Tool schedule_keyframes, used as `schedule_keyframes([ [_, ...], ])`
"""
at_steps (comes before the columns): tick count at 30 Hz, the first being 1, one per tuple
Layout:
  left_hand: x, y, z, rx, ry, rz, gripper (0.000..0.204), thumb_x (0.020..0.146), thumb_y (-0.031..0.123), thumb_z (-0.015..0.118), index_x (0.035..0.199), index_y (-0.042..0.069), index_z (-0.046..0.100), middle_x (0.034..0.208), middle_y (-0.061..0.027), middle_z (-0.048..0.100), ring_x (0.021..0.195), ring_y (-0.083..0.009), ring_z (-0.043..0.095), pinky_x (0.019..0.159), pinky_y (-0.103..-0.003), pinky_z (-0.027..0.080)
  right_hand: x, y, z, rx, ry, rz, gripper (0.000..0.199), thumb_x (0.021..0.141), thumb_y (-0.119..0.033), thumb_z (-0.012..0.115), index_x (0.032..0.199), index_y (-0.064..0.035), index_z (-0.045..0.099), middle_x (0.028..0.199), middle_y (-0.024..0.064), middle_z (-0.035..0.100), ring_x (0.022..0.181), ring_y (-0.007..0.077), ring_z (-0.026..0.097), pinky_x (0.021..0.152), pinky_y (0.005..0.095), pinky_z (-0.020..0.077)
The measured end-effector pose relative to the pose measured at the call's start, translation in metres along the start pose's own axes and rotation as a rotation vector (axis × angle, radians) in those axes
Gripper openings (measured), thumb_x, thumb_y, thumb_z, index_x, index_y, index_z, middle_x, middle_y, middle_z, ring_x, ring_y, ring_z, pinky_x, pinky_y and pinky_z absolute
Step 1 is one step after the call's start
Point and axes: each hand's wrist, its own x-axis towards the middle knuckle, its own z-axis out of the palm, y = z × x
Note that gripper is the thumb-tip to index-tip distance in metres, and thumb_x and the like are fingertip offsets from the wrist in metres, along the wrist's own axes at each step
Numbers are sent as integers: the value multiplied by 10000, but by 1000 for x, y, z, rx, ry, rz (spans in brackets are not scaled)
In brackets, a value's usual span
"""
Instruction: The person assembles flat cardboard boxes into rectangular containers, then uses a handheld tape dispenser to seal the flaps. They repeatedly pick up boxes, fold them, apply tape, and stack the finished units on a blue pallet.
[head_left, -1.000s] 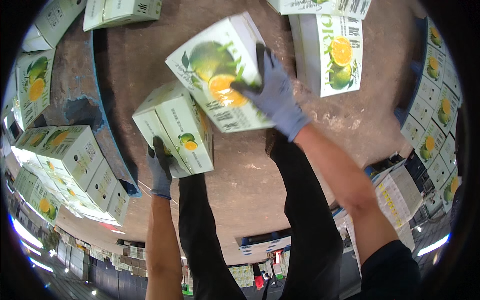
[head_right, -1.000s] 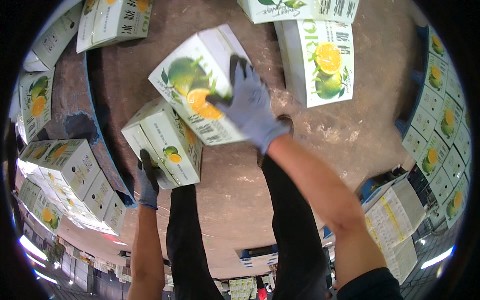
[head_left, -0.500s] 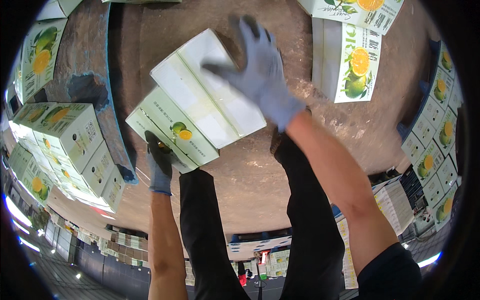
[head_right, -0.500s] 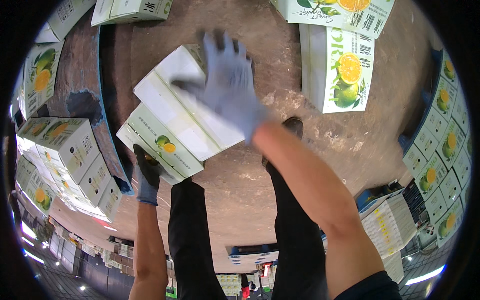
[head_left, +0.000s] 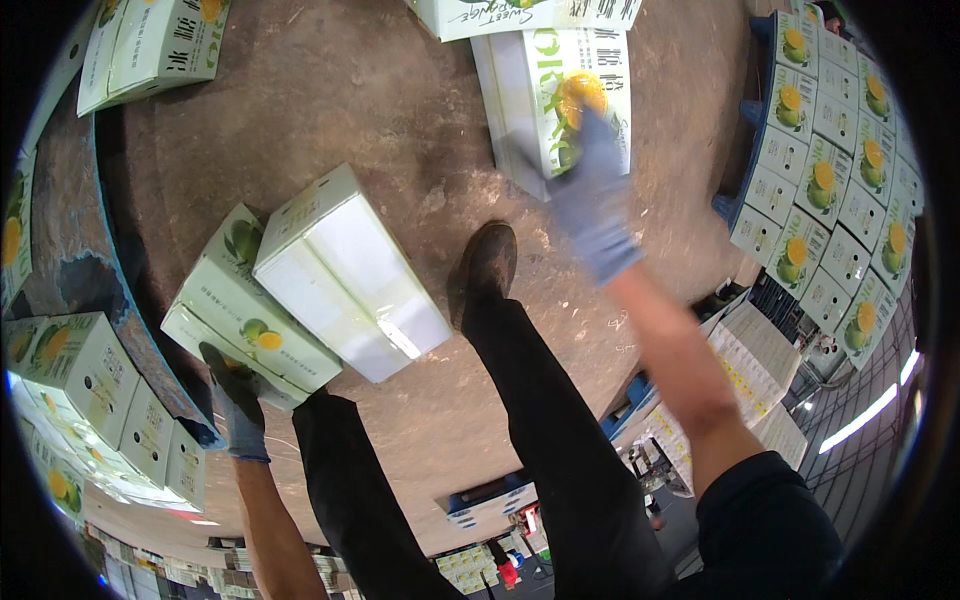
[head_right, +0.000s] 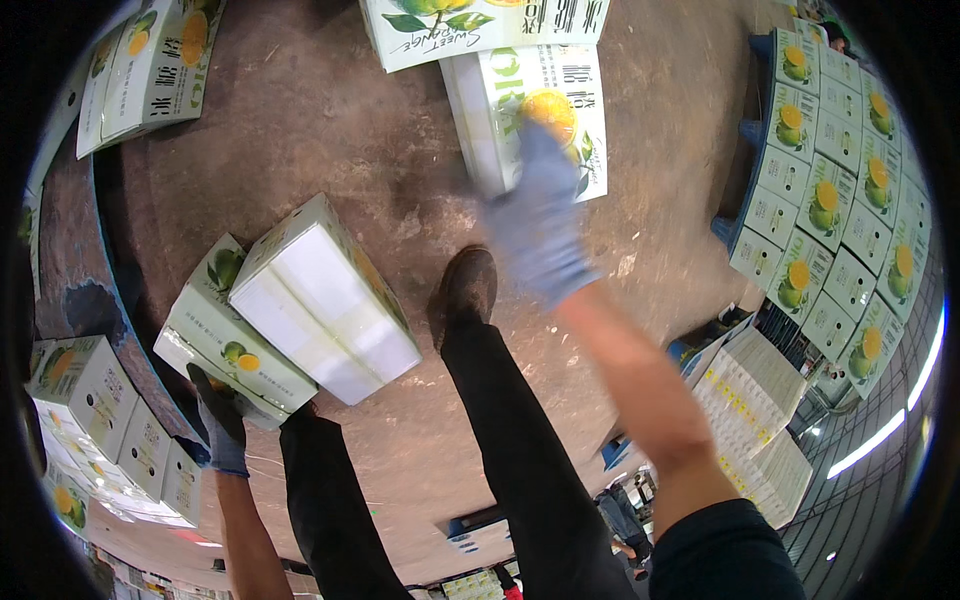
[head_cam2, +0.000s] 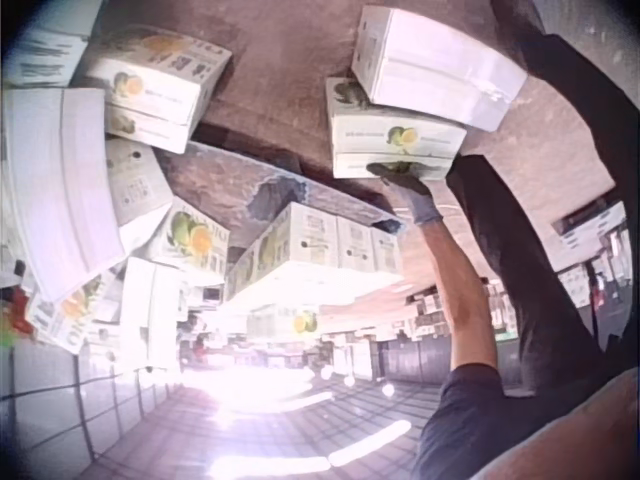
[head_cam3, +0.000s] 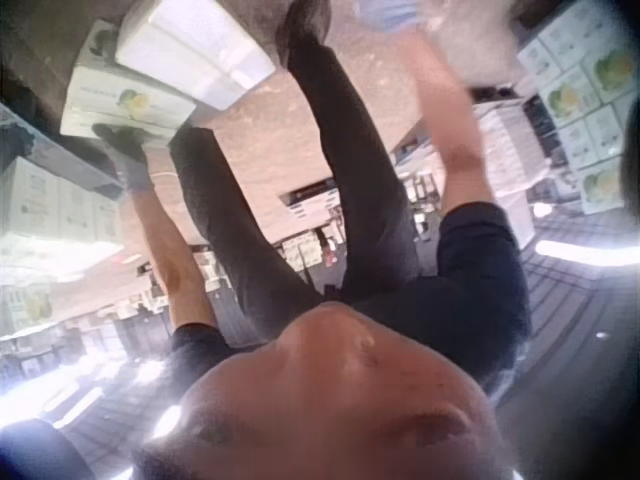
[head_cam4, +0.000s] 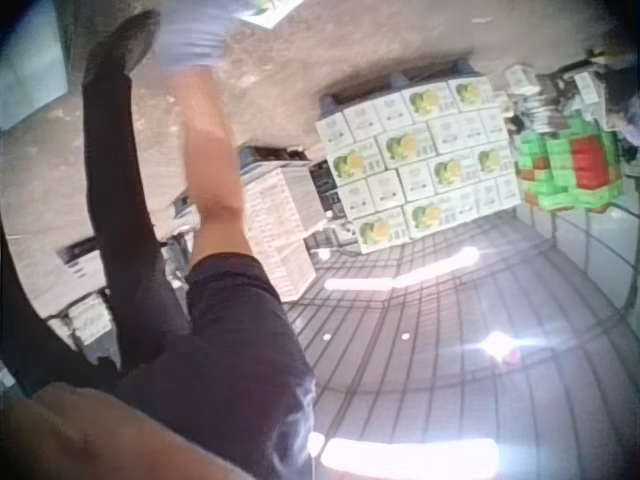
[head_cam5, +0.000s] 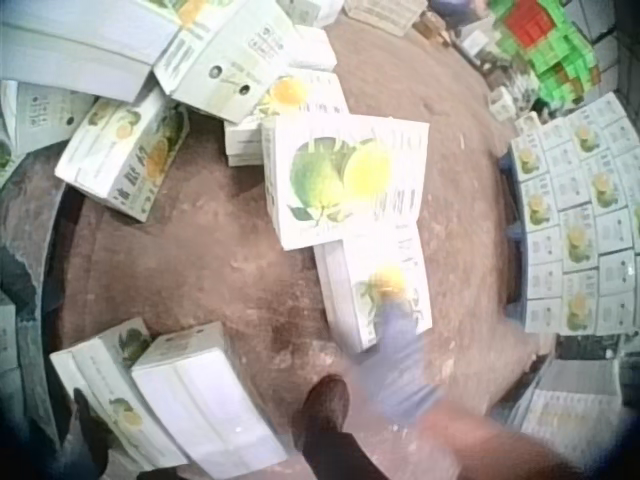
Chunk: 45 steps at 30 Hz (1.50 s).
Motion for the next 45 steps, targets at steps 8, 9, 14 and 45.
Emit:
schedule_keyframes([
  [8,7,-10,5,-110,62,56,870,1042,700,479,1628,70,346,1502,-83,496,1321,-222,510,1123,-354,424,100,185,-21,543,-82,231,596,860,-435,890,1195,17,694,1064,78,772,892,125,711,797,286,576],
  [9,8,-11,5,-141,69,20,863,1053,696,454,1621,54,356,1505,-86,500,1317,-221,511,1131,-353,414,85,184,-17,373,-6,230,629,826,-456,913,1166,25,692,1041,94,775,885,141,715,803,300,574],
  [14,8,-13,2,-136,20,74,850,1047,669,509,1610,49,364,1494,-79,513,1287,-218,533,1097,-351,431,-16,78,17,-111,98,20,683,809,-406,903,1263,22,626,1187,191,713,1059,282,685,900,400,561],
  [45,73,-53,-35,296,-210,555,639,1108,472,503,1488,-41,478,1400,-198,605,1298,-221,553,1125,-350,446,-93,194,77,547,-589,388,623,1113,-359,539,1606,-11,386,1598,141,471,1446,243,448,1196,376,374],
])
